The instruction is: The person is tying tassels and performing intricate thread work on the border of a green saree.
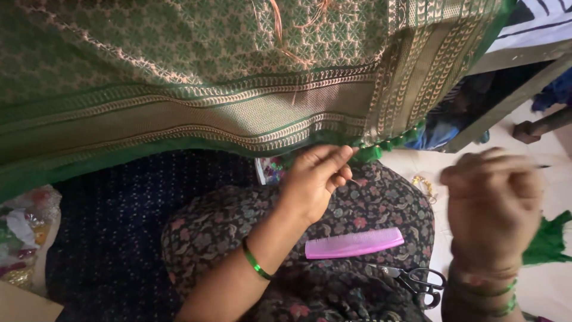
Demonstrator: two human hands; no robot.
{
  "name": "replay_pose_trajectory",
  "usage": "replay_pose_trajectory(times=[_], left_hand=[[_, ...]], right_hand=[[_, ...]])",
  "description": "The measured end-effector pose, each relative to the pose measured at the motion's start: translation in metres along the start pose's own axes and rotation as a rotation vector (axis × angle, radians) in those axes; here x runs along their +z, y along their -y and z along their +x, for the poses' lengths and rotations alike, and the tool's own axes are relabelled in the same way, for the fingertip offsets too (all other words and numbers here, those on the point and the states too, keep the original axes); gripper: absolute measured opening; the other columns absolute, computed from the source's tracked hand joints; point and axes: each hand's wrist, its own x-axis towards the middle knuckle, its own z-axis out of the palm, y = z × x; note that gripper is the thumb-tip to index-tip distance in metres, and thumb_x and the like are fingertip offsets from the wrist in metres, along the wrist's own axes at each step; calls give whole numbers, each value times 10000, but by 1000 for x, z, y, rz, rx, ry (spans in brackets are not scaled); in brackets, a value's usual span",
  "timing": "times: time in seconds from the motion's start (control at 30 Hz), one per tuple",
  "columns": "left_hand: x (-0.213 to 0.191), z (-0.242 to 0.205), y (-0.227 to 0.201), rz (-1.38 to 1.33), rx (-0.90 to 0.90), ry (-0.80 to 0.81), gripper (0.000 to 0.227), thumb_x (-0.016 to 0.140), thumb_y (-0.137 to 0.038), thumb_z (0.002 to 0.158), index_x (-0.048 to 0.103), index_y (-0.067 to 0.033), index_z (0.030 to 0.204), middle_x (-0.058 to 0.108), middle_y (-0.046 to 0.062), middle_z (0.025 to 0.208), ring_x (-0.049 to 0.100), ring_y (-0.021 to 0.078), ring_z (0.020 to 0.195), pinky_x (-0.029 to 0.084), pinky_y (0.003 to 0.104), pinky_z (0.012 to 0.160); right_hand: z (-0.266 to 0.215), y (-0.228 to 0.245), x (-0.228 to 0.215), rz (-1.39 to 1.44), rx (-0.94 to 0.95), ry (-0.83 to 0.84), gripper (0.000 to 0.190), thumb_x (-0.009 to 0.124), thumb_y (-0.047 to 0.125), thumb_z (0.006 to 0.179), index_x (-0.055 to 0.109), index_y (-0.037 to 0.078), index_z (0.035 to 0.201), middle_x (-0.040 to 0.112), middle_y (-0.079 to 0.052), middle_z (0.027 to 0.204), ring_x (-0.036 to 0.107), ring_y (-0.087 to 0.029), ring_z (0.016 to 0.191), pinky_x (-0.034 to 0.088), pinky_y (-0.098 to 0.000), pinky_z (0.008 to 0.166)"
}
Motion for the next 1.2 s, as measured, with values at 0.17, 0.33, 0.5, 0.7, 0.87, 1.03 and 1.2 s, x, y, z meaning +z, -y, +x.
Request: replay_pose_trajectory(times=[0.17, 0.33, 0.5, 0.7, 0.87, 1.03, 1.2], left_hand=[[8, -7, 5, 53, -4, 18, 211, 713, -198, 977, 747, -1, 1047, 661, 5, 744, 577, 71, 620, 447, 211, 560], [1, -8, 8, 26, 92, 44, 198, 737, -182, 1004, 730, 15, 1017, 634, 3, 743, 551, 71, 628, 434, 226, 565], [6, -11, -1, 54, 80, 70, 201, 705, -188, 982, 737, 2, 1040, 665, 12, 752, 596, 73, 654, 471, 224, 603], [3, -7, -2, 63, 33, 39, 226, 694, -209, 999, 725, 8, 1055, 658, 8, 732, 594, 68, 636, 440, 206, 576], [6, -8, -5, 92, 45, 27, 226, 697, -225, 987, 739, -7, 1032, 655, 1, 711, 569, 57, 606, 415, 198, 550], [3, -9, -9, 253, 154, 4, 204, 719, -209, 991, 745, -7, 980, 612, -15, 676, 525, 46, 571, 409, 206, 523], [12, -21, -37, 644, 203, -13, 207, 715, -224, 966, 760, -22, 969, 621, -28, 621, 536, 30, 533, 432, 205, 493]], right_hand=[[-2, -20, 71, -890, 16, 283, 124, 683, -57, 910, 721, 10, 1008, 727, -91, 974, 704, -193, 871, 582, -312, 802], [-12, -52, 67, -825, 126, 299, 224, 709, -97, 875, 632, -24, 1073, 703, -80, 1026, 691, -143, 972, 552, -258, 878], [-14, -48, 50, -688, 375, 85, 280, 709, -104, 854, 535, 33, 1025, 638, -22, 961, 651, -97, 944, 551, -250, 822], [-22, -31, 21, -705, 432, 1, 261, 705, -118, 866, 553, 28, 1020, 638, -31, 944, 637, -109, 846, 515, -242, 709], [-27, -19, 26, -641, 461, -77, 279, 696, -108, 848, 550, 31, 1040, 644, -28, 949, 657, -106, 885, 551, -254, 784], [-19, -2, 32, -488, 482, -77, 227, 668, -64, 906, 587, 13, 1103, 676, -69, 951, 679, -166, 829, 580, -313, 787], [21, 25, 85, -1503, -143, 549, 334, 767, 96, 796, 680, 16, 1109, 657, -143, 1051, 668, -246, 902, 537, -335, 780]])
